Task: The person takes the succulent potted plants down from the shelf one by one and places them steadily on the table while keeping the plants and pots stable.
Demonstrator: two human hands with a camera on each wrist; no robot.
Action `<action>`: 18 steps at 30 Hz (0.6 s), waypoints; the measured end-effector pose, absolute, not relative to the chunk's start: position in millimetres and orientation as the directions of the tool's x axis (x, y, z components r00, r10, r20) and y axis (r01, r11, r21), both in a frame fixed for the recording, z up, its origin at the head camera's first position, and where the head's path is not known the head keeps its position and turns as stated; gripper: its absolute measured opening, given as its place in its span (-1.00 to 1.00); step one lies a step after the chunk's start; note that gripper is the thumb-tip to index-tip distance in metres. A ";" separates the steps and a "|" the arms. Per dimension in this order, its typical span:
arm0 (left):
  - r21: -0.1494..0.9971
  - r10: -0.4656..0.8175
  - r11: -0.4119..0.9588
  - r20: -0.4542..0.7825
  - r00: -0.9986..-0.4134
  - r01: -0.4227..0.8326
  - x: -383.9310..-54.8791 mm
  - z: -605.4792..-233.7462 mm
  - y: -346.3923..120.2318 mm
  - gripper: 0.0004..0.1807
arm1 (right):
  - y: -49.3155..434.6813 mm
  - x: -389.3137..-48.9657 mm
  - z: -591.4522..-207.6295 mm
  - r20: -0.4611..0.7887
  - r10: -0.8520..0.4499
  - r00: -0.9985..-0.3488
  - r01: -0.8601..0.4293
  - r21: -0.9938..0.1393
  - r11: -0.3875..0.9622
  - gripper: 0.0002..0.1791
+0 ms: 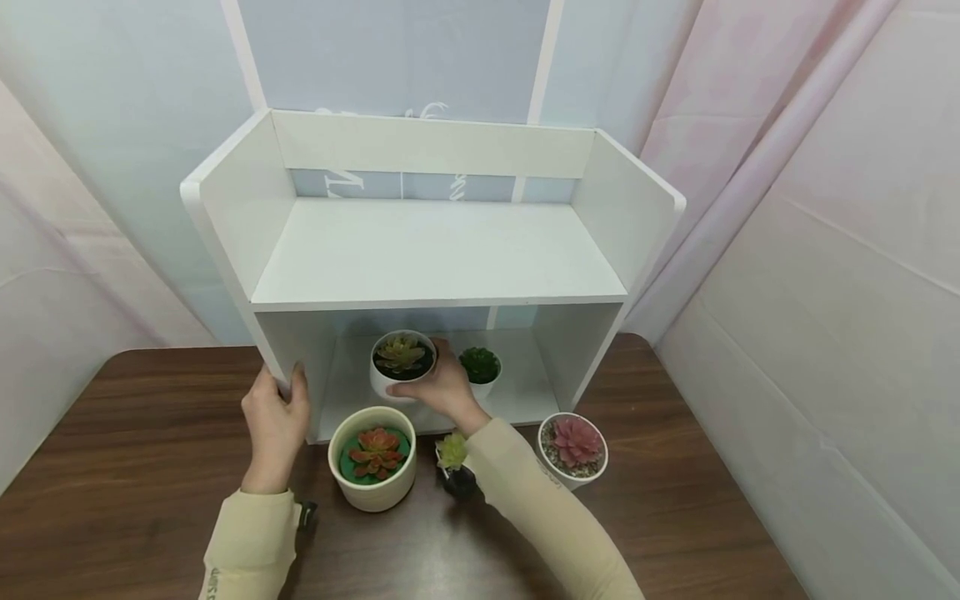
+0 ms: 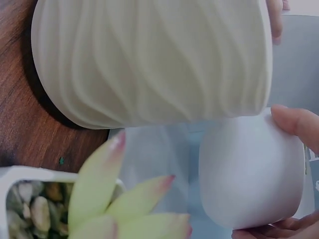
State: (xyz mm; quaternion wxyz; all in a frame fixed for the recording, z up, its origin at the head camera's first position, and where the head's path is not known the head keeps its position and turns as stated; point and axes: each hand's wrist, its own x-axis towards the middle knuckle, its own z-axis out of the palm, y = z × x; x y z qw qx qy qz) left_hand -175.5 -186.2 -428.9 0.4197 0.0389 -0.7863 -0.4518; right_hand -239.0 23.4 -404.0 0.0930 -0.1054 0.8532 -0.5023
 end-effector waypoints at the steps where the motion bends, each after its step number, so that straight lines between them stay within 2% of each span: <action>1: 0.744 -0.441 0.589 0.624 -0.645 0.317 -175.5 -429.0 -186.2 -0.70 | 23.9 -238.8 -403.9 -0.050 -0.271 -0.961 -0.086 -0.878 0.471 0.06; 18: 0.746 -0.450 0.593 0.619 -0.644 0.302 -175.2 -428.2 -185.3 -0.71 | 30.5 -231.2 -398.0 -0.020 -0.234 -0.972 -0.089 -0.890 0.447 0.08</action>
